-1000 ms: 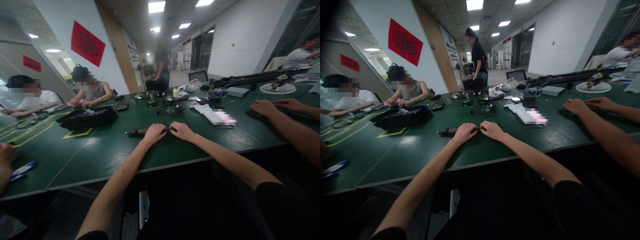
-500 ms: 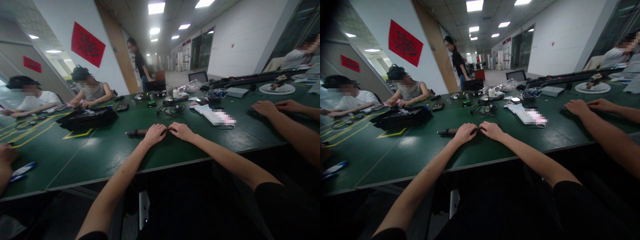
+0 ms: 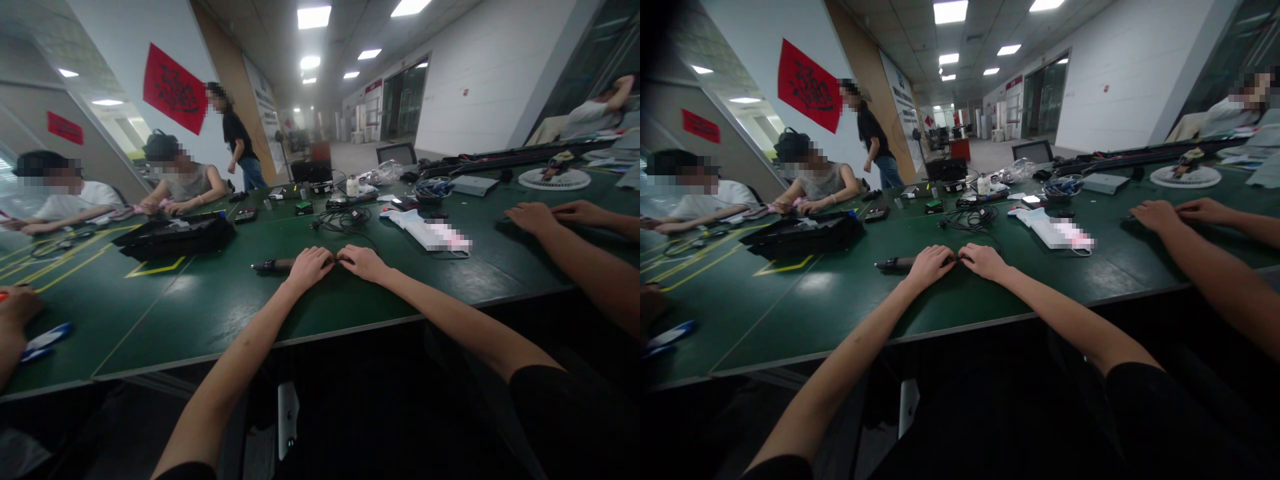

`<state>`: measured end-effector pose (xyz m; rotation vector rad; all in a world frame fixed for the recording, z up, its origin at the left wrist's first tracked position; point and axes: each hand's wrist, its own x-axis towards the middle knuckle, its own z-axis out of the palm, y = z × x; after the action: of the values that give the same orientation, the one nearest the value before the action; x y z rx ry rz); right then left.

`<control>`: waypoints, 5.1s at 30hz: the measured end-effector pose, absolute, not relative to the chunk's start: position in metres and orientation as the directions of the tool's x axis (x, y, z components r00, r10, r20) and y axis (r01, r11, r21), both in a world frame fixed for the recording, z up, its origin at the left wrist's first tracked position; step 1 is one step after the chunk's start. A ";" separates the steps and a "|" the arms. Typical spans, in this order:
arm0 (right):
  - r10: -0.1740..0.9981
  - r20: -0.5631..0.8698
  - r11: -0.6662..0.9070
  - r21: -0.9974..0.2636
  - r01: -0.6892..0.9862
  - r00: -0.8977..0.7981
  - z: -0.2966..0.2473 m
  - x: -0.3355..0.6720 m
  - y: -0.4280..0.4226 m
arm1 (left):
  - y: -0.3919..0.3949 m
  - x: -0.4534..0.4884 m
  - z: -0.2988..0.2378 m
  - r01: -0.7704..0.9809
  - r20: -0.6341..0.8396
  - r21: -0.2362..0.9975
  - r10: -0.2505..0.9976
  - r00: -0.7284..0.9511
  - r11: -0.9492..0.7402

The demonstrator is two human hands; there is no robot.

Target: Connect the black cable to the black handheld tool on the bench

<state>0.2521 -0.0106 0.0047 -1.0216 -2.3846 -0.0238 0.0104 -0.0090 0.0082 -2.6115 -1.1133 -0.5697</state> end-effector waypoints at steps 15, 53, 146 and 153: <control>0.684 0.451 0.699 -0.182 0.691 -0.573 0.009 0.252 -0.012 | -0.005 0.006 0.003 0.693 0.434 -0.029 0.615 0.658 -0.720; 0.730 0.429 0.655 -0.221 0.722 -0.531 0.008 0.253 -0.012 | -0.008 0.011 0.007 0.720 0.411 0.004 0.657 0.632 -0.694; 0.701 0.442 0.690 -0.221 0.690 -0.560 0.009 0.248 -0.009 | -0.006 0.003 0.007 0.685 0.420 -0.027 0.614 0.669 -0.728; 0.697 0.449 0.692 -0.217 0.688 -0.559 0.009 0.248 -0.009 | -0.007 0.002 0.010 0.664 0.418 -0.055 0.587 0.693 -0.745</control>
<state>0.2476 -0.0092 0.0091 -1.0634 -2.3941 0.0225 0.0017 -0.0074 0.0100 -2.7015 -1.0106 -0.5633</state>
